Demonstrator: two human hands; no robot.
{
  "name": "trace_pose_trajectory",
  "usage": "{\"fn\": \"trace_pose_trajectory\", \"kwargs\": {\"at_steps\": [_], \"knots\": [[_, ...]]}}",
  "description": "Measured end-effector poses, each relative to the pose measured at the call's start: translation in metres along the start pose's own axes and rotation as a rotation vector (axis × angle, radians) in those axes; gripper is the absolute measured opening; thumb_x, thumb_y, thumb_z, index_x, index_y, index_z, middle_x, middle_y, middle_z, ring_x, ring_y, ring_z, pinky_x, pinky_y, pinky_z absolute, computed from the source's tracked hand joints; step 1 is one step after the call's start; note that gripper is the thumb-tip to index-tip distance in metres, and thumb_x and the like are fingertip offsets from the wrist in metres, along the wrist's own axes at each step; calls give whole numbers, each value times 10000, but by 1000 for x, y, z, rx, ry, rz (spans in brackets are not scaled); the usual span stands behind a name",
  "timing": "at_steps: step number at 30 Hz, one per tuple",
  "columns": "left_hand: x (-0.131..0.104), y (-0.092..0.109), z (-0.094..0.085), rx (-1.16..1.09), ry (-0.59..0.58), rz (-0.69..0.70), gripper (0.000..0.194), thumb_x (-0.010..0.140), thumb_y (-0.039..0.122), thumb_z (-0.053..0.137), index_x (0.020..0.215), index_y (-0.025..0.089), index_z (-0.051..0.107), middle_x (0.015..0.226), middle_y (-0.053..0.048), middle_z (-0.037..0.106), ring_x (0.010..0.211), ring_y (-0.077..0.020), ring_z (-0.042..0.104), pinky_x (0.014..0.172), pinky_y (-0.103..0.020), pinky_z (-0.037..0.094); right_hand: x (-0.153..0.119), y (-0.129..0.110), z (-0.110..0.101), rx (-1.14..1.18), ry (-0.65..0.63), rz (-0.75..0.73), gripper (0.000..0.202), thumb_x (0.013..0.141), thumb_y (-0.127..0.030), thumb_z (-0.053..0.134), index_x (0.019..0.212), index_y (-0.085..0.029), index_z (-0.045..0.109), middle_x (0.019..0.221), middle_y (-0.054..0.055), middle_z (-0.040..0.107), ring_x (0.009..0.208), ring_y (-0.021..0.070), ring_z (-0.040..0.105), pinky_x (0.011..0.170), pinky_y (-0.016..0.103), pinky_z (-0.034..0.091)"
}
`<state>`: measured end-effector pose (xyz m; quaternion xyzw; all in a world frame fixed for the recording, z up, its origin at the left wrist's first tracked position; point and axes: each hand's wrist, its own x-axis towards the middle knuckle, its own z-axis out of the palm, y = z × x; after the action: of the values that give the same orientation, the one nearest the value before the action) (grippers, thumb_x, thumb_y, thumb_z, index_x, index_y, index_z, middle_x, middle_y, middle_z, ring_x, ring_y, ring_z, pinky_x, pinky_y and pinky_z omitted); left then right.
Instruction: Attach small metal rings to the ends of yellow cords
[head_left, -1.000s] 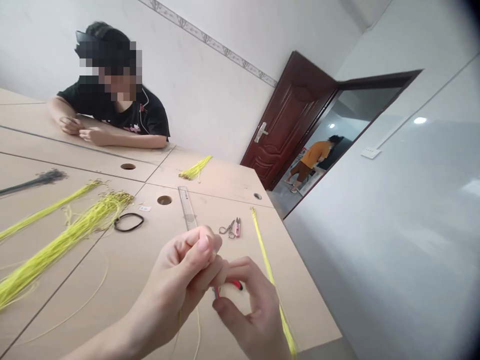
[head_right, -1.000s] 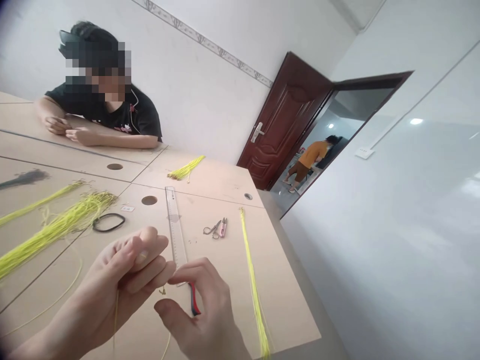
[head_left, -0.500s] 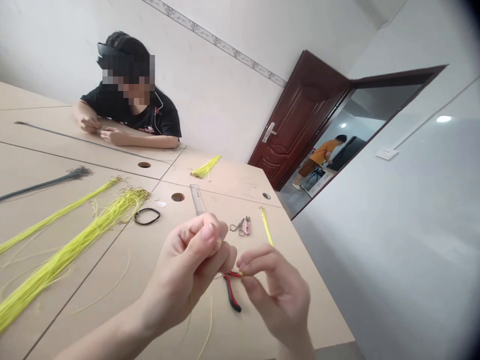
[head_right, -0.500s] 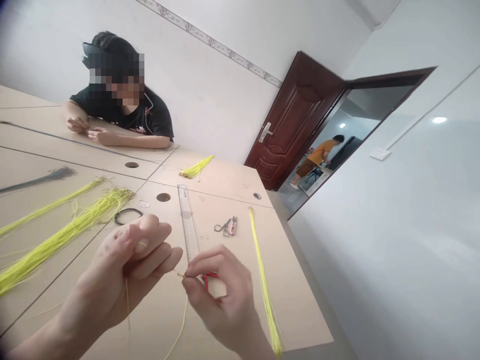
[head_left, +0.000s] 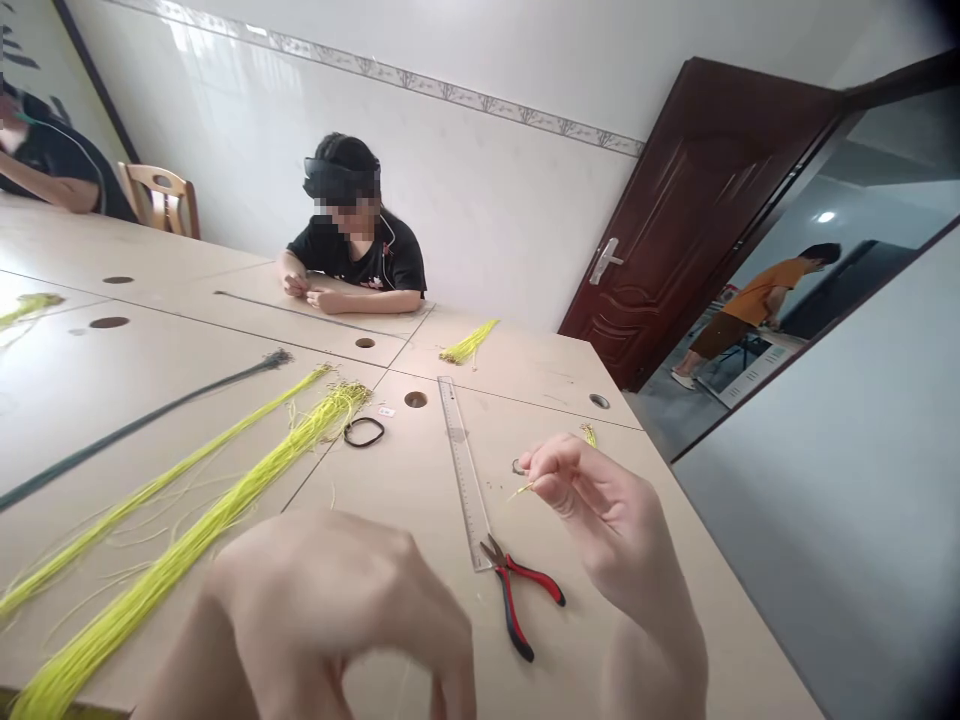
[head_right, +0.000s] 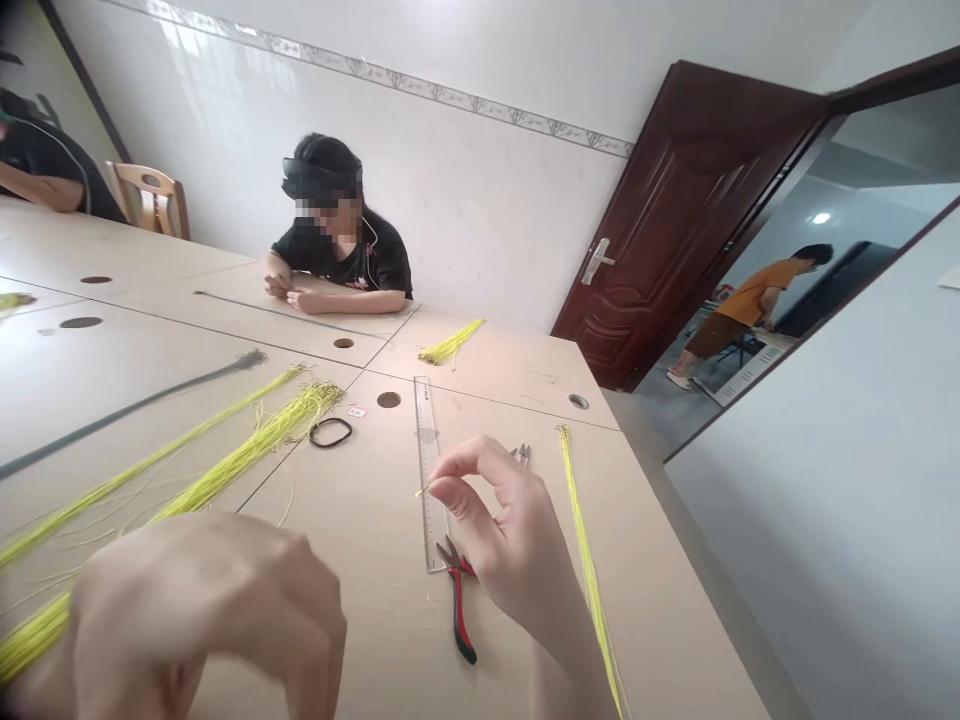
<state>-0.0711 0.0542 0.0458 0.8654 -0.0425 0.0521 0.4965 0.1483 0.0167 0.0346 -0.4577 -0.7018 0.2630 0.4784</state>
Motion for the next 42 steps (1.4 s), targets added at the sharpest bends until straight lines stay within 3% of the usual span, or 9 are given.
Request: {"fn": "trace_pose_trajectory", "kwargs": {"at_steps": [4,6,8,10,20,26,31,37,42], "knots": [[23,-8,-2,-204,761,62,243,872,367,529,735,172,573,684,-41,643,635,-133,589,621,-229,462,-4,-2,-15,-79,29,-41,118,881,-292,541,777,-237,557,794,-20,571,857,145,568,716,250,410],[39,-10,3,-98,1017,-72,207,901,310,498,772,171,583,715,-17,631,658,-109,585,635,-212,455,-7,-5,-20,-128,37,-79,117,879,-283,544,774,-238,569,806,-19,593,838,139,573,687,238,414],[52,-10,11,45,1033,-222,186,891,340,513,862,181,604,765,-20,637,709,-128,593,648,-229,456,-11,-8,-23,-161,50,-110,121,882,-277,538,774,-241,577,817,-21,609,796,127,578,653,226,422],[61,-11,20,105,987,-274,199,886,374,511,931,202,600,764,-13,633,718,-140,589,630,-239,455,-14,-10,-23,-184,68,-124,127,884,-280,535,772,-244,581,791,-27,611,733,114,573,615,213,427],[69,-12,42,21,980,-111,171,907,316,495,813,198,574,731,28,641,636,-87,599,577,-187,485,-19,-13,-25,-238,88,-213,127,862,-282,563,756,-236,616,634,-46,621,533,85,583,467,187,436],[68,-6,51,116,1101,-90,192,895,296,515,755,190,592,690,26,638,617,-80,581,560,-164,469,-30,-16,-15,-336,355,-325,65,822,-314,615,810,-251,604,749,-25,633,678,114,611,482,179,434],[63,0,56,208,1186,-76,194,874,289,541,715,201,609,636,27,629,588,-90,565,506,-160,440,-36,-21,-14,-423,284,-356,35,826,-288,613,800,-266,619,748,-44,624,666,101,570,604,199,454],[61,3,56,401,1237,-91,185,840,243,582,664,221,635,588,50,620,539,-71,526,454,-135,382,-36,-22,-15,-401,224,-397,48,820,-246,624,790,-284,622,772,-50,633,702,101,579,622,201,456],[57,3,53,258,1100,-105,228,855,326,560,666,219,630,588,39,630,537,-78,546,449,-135,396,-43,-22,-16,-327,226,-477,106,798,-167,640,823,-269,624,840,-22,634,791,128,596,679,239,476]]}}
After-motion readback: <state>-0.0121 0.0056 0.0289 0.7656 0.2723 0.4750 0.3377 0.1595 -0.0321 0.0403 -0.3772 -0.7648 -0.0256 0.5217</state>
